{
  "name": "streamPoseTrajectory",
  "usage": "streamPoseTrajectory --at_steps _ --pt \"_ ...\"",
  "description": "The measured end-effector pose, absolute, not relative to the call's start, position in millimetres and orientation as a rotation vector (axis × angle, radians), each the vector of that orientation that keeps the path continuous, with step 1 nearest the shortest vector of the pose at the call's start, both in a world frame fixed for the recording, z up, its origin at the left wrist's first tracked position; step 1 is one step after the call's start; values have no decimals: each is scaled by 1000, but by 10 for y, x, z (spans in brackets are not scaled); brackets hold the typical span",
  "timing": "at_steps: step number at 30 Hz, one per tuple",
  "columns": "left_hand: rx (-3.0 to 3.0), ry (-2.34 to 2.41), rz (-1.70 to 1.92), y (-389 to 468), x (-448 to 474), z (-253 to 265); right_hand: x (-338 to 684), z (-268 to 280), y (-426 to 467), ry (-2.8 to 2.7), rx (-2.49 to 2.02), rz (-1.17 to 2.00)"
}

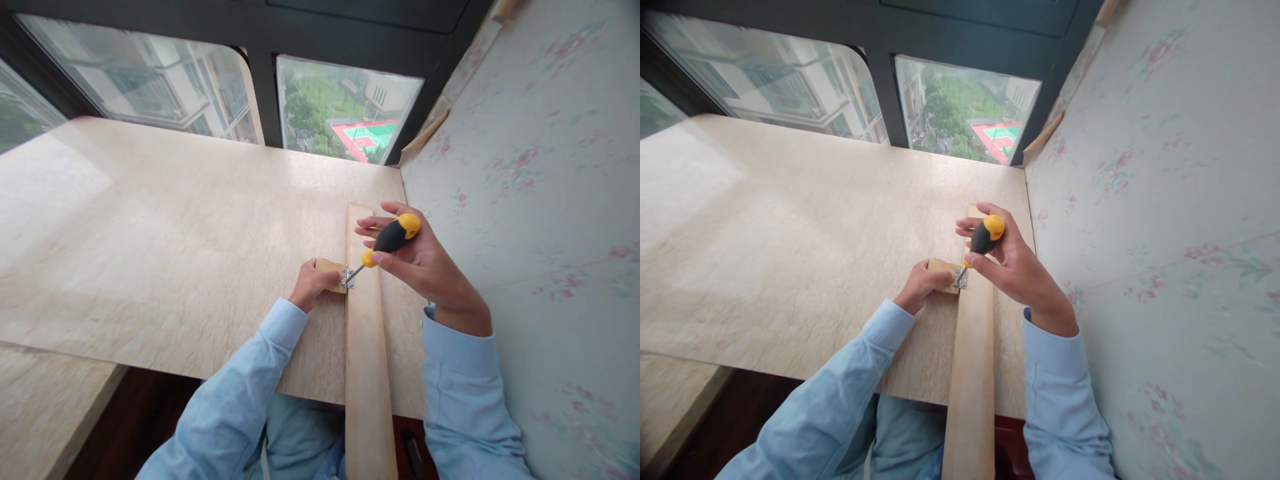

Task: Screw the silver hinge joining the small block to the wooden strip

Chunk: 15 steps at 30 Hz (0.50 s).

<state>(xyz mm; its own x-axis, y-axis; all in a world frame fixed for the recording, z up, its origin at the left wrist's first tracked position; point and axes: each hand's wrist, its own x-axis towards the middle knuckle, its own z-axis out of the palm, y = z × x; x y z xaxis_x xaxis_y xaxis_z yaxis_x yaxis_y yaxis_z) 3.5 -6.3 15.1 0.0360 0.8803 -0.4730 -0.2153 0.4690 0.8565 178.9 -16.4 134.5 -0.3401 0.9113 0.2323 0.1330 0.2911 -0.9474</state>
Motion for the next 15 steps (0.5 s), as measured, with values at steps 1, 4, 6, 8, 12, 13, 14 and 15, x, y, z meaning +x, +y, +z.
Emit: streamPoseTrajectory --at_steps 1,4,6,8,12,13,14,15 --pt "680 1255 951 -62 37 152 1798 1372 -183 -1695 -941 1178" --pt "671 1261 949 -59 42 153 1821 1480 -245 -1689 -943 1192" --pt "667 1268 944 -60 43 155 1827 1545 -283 -1697 -972 1155" --pt "665 1267 945 -62 41 160 1825 1578 -309 -1720 -1009 1099" --pt "661 1269 957 -67 37 169 1803 1567 -310 -1798 -1139 816" --pt "661 1274 958 -68 37 170 1796 1561 -302 -1822 -1199 708" --pt "662 1277 956 -68 37 169 1790 1557 -293 -1843 -1265 599" --pt "664 1277 954 -68 36 168 1785 1554 -284 -1857 -1327 497"
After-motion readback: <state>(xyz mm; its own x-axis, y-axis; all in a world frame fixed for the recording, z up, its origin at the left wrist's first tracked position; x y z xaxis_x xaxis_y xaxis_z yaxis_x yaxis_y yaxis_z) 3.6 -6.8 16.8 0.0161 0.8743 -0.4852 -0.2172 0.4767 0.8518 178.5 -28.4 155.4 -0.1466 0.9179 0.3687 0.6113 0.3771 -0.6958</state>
